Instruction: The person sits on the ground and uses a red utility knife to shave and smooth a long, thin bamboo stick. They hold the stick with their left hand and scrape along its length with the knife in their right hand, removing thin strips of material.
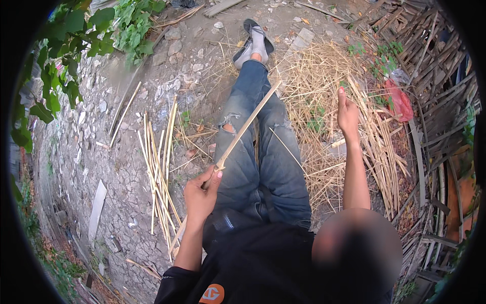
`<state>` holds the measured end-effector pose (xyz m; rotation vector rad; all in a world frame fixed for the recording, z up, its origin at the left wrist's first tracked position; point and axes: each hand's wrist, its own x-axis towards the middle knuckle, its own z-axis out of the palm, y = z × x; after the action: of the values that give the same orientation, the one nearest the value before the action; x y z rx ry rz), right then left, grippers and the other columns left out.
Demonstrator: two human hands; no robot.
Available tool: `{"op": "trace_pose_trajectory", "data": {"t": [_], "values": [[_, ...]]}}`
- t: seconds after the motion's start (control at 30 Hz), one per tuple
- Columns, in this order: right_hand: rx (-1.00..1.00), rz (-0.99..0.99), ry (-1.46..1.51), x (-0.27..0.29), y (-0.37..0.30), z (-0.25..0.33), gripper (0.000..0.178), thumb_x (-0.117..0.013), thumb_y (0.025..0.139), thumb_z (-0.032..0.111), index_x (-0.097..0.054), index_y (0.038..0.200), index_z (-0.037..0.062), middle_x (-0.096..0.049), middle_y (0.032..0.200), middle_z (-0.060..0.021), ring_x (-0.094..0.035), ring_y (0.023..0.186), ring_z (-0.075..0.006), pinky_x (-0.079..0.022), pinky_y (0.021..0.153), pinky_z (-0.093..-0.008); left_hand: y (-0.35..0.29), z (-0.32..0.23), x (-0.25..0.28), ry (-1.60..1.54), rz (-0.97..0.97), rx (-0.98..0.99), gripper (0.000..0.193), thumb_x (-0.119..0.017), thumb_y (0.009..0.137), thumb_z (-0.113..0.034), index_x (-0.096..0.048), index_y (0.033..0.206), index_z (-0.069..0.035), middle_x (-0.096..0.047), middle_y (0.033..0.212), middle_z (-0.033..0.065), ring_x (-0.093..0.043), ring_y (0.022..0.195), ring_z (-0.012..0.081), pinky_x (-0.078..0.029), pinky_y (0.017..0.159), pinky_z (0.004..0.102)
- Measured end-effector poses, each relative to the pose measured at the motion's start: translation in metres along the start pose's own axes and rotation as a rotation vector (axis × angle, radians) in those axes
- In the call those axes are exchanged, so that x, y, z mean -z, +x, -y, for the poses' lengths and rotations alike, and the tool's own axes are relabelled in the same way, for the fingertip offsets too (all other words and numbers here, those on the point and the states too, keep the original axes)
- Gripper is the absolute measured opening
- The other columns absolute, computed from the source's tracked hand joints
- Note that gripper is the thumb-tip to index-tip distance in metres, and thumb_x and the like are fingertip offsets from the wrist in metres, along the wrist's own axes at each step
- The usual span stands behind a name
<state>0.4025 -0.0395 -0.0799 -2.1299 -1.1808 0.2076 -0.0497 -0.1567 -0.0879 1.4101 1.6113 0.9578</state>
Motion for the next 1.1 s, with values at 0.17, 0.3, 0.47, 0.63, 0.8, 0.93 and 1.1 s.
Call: {"op": "trace_pose_trajectory", "data": {"t": [0.17,0.3,0.47,0.63,0.8,0.93,1.1], "values": [[0.332,0.414,0.200,-0.003,-0.108,0.104,0.059,-0.060,0.103,0.051,-0.069,0.085,-0.0039,-0.061,0.060,-0.0201,-0.062,0.056,-0.0363,-0.046,0.056,-0.0463,0.027,-0.033,-0.023,0.052,-0.001,-0.029,0.035,-0.079,0.095,-0.024,-0.076,0.119,0.001,-0.078,0.088,0.0144,-0.068,0.073,0.0097,-0.053,0.070,0.0264],[0.477,0.646,0.116,-0.011,-0.167,0.134,0.051,-0.062,0.101,0.048,-0.071,0.092,-0.0010,-0.067,0.068,-0.0267,-0.068,0.069,-0.0483,-0.054,0.064,-0.0564,0.036,-0.024,-0.043,-0.133,-0.037,-0.197,0.032,-0.078,0.096,-0.023,-0.076,0.118,-0.001,-0.077,0.086,0.0137,-0.065,0.071,0.0084,-0.051,0.067,0.0267],[0.509,0.671,0.109,-0.026,-0.180,0.138,0.047,-0.062,0.103,0.044,-0.073,0.093,-0.0003,-0.064,0.065,-0.0251,-0.065,0.064,-0.0473,-0.050,0.059,-0.0534,0.035,-0.025,-0.047,-0.130,0.029,-0.206,0.031,-0.075,0.098,-0.023,-0.075,0.119,-0.001,-0.077,0.087,0.0153,-0.068,0.076,0.0095,-0.052,0.070,0.0285],[0.442,0.522,0.090,-0.050,-0.156,0.126,0.057,-0.060,0.101,0.053,-0.073,0.092,-0.0014,-0.068,0.071,-0.0274,-0.069,0.072,-0.0476,-0.054,0.067,-0.0555,0.037,-0.020,-0.042,-0.001,0.037,-0.184,0.033,-0.073,0.098,-0.027,-0.076,0.119,-0.001,-0.076,0.084,0.0166,-0.070,0.072,0.0149,-0.053,0.070,0.0306],[-0.052,0.138,0.173,-0.057,-0.023,0.017,0.076,-0.042,0.107,0.064,-0.052,0.058,0.0063,-0.048,0.051,-0.0061,-0.044,0.048,-0.0213,-0.038,0.052,-0.0444,0.017,-0.029,-0.009,0.263,0.249,-0.002,0.037,-0.076,0.095,-0.030,-0.076,0.119,-0.001,-0.075,0.084,0.0171,-0.071,0.068,0.0239,-0.053,0.069,0.0324],[-0.130,-0.304,-0.063,0.003,0.059,-0.144,0.084,-0.036,0.103,0.073,-0.054,0.057,0.0055,-0.047,0.052,-0.0073,-0.043,0.051,-0.0212,-0.038,0.055,-0.0433,0.019,0.018,0.013,0.183,0.086,-0.062,0.041,-0.075,0.097,-0.030,-0.074,0.120,0.003,-0.076,0.087,0.0180,-0.071,0.072,0.0172,-0.054,0.072,0.0311],[-0.006,0.267,0.038,0.007,-0.006,-0.033,0.057,-0.065,0.098,0.054,-0.066,0.081,-0.0003,-0.059,0.061,-0.0111,-0.057,0.059,-0.0197,-0.044,0.061,-0.0392,0.030,0.028,0.008,0.064,-0.047,-0.045,0.045,-0.074,0.099,-0.030,-0.071,0.122,0.008,-0.078,0.091,0.0198,-0.069,0.079,0.0118,-0.054,0.075,0.0297]]}}
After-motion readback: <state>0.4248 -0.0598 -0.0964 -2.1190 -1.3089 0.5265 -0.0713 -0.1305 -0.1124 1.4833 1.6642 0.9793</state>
